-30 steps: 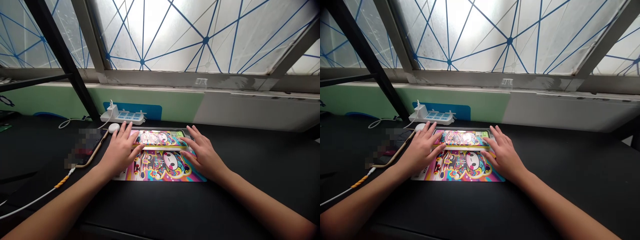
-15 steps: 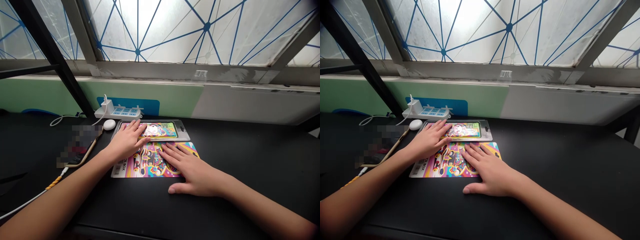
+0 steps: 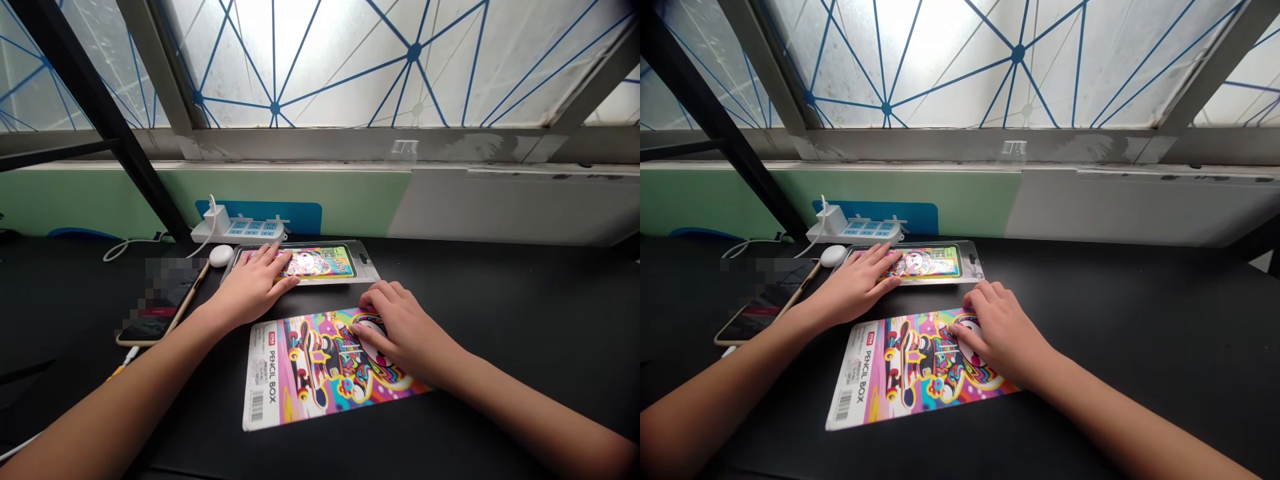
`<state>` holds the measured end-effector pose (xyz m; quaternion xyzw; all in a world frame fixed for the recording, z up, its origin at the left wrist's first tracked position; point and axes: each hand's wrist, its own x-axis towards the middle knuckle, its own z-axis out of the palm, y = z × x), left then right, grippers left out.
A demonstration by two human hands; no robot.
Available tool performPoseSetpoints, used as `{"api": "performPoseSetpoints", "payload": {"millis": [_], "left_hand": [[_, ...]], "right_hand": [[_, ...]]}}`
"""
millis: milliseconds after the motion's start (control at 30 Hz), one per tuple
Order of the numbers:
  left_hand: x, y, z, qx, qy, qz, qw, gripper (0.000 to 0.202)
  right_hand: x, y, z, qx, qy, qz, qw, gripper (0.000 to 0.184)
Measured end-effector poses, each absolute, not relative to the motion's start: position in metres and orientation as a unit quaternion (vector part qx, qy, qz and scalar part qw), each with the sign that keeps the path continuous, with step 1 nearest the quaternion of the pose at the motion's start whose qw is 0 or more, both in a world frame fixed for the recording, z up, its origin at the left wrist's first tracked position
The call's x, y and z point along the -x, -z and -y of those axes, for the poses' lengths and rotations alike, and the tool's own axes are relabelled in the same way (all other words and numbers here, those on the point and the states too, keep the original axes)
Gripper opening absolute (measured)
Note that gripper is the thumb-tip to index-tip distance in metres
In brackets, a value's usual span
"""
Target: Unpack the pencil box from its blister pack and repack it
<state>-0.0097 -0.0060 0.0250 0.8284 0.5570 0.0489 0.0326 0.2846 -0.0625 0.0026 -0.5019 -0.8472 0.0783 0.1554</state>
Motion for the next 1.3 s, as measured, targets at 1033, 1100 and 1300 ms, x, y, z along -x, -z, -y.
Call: {"api": "performPoseSetpoints", "payload": {"millis": [1033,1100,1300], "left_hand": [[-0.013,-0.027,0.033,-0.863,-0.068,-0.498,0.057,0.050],[-0.012,-0.027,0.034,-0.866,-0.071,-0.491,0.059,0.051],[-0.009,-0.028,0.033,-0.871,-0.070,-0.482,0.063,0.053]], "right_hand": [[-0.343,-0.018,0.027,0.619,-0.167,0.740,0.205,0.041],[-0.348,-0.018,0.027,0.617,-0.184,0.741,0.190,0.044],[-0.385,-0.023,0.014,0.622,-0.214,0.739,0.148,0.047]]}}
